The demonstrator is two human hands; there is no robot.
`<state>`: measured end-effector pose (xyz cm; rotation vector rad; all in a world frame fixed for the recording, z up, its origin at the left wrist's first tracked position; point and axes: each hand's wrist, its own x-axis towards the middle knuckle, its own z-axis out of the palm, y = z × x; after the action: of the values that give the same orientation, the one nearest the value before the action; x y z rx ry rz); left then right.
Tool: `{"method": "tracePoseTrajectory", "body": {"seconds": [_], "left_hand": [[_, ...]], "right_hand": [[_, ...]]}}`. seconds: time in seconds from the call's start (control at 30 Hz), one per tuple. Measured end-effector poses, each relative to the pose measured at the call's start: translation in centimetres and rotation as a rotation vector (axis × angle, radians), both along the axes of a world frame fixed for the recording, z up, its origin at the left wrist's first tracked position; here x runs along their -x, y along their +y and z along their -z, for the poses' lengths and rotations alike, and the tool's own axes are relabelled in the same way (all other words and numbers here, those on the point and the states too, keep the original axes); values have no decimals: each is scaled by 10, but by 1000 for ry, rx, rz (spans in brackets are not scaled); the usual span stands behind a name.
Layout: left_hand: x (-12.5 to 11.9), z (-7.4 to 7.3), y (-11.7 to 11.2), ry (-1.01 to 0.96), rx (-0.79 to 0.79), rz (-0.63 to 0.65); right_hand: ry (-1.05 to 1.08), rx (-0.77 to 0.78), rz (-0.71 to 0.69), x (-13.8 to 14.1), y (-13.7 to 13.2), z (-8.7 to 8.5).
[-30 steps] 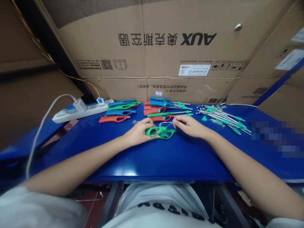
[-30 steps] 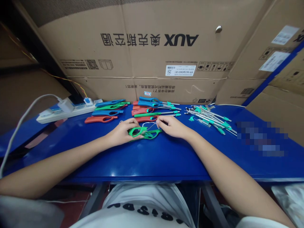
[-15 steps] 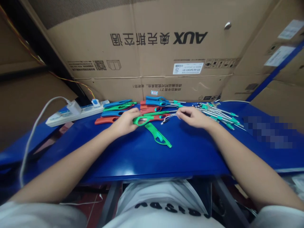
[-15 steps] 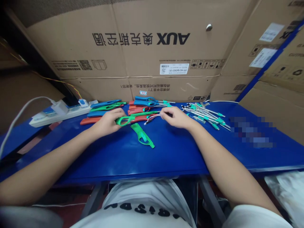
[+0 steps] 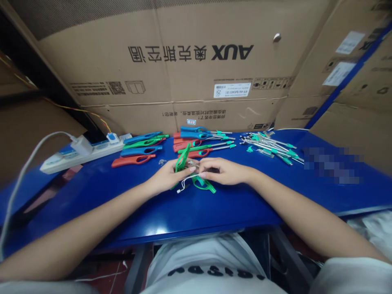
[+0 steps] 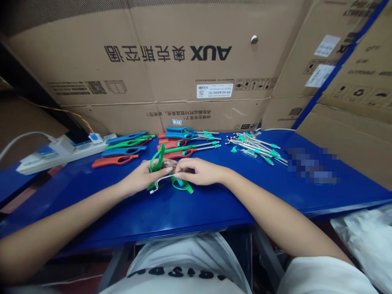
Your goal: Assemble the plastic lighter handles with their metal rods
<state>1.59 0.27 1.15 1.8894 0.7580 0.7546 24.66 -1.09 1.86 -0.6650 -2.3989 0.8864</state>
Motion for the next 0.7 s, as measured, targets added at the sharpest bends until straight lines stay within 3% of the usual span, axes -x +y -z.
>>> {"method": "tracePoseTrajectory", "body": {"seconds": [0.13,0.27,0.37,0.47,0.7], "left_hand": [[5,0,4,48,-40,6],[16,6,15,185,-326,-46],[20,10,18,288,-473,58],[19,9,18,330,-486,147],[19,8,18,371,-477,123]], "right_hand": [[-28,-63,56,1,-2,0],[-108,-171,167,-3,-3,-3],[-247,-204,179,-5,-5,-3],[-399,-215,168,-6,-7,-1],[-432,-192,129,-11,-1,2]]}}
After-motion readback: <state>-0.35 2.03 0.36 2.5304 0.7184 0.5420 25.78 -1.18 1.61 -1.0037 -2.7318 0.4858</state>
